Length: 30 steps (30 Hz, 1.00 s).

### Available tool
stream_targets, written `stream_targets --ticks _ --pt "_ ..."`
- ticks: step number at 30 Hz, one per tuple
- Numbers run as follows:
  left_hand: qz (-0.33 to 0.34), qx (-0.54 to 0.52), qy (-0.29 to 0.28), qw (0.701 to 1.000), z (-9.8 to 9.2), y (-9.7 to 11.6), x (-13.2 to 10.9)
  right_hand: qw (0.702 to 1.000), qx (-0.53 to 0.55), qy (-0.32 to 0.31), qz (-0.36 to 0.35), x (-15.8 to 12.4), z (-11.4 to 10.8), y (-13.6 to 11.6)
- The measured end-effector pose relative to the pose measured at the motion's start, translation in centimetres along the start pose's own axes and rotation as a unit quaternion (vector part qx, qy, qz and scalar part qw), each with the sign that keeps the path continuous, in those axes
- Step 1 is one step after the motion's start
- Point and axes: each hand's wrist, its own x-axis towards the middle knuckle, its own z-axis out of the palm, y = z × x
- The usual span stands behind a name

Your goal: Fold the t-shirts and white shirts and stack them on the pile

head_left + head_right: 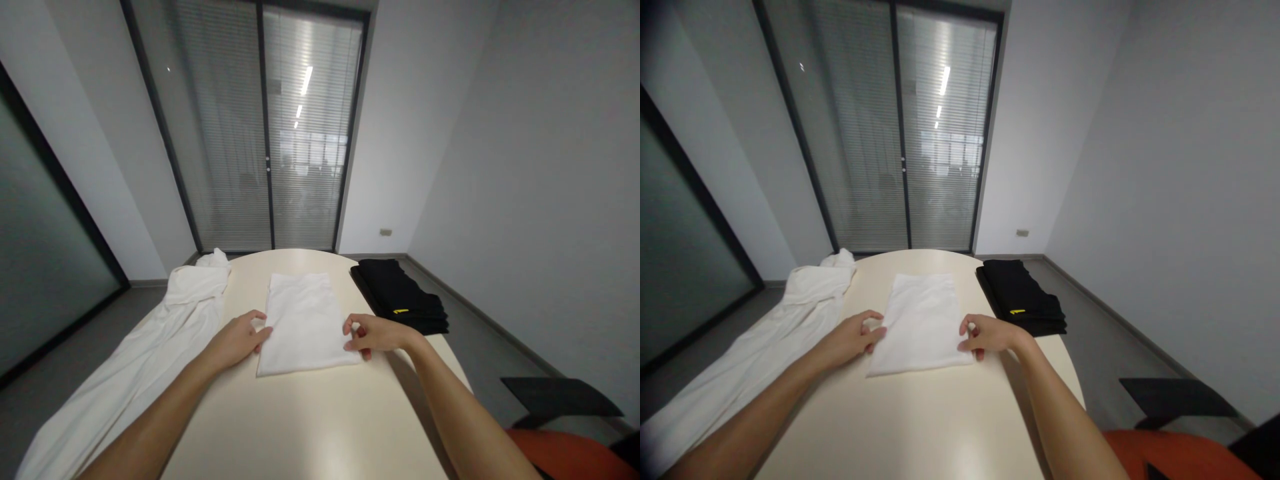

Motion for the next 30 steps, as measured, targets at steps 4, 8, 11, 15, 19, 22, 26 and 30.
stream_targets --ticks 4,8,11,15,19,22,26,30 --pt "0.039 0.032 0.078 0.996 0.7 -0.4 0.7 1.000 0.005 -0.019 0.014 0.4 0.1 0.2" --pt "0.041 -0.037 -0.029 0.998 0.5 -0.8 0.4 0.994 0.026 -0.091 0.049 0.2 0.0 -0.3" --pt "-0.015 -0.064 -0.155 0.986 0.0 -0.8 -0.1 0.979 0.012 -0.190 0.079 -0.3 -0.1 -1.1" --pt "-0.017 -0.037 -0.103 0.994 -0.1 -0.3 0.1 0.983 -0.013 -0.177 0.038 -0.4 0.1 -1.6" --pt "-0.007 0.055 0.129 0.990 0.6 -0.3 1.2 0.995 -0.041 0.031 -0.086 0.8 0.5 -0.9" --pt "0.008 0.108 0.129 0.986 1.3 -0.6 2.0 0.987 -0.087 0.087 -0.106 1.8 0.9 -0.3" --pt "0.011 0.122 0.114 0.986 1.6 -0.9 2.3 0.984 -0.115 0.092 -0.099 2.2 1.1 -0.3" --pt "0.006 0.105 0.056 0.993 0.8 -0.9 1.8 0.996 -0.070 0.003 -0.052 1.5 1.0 -1.0"
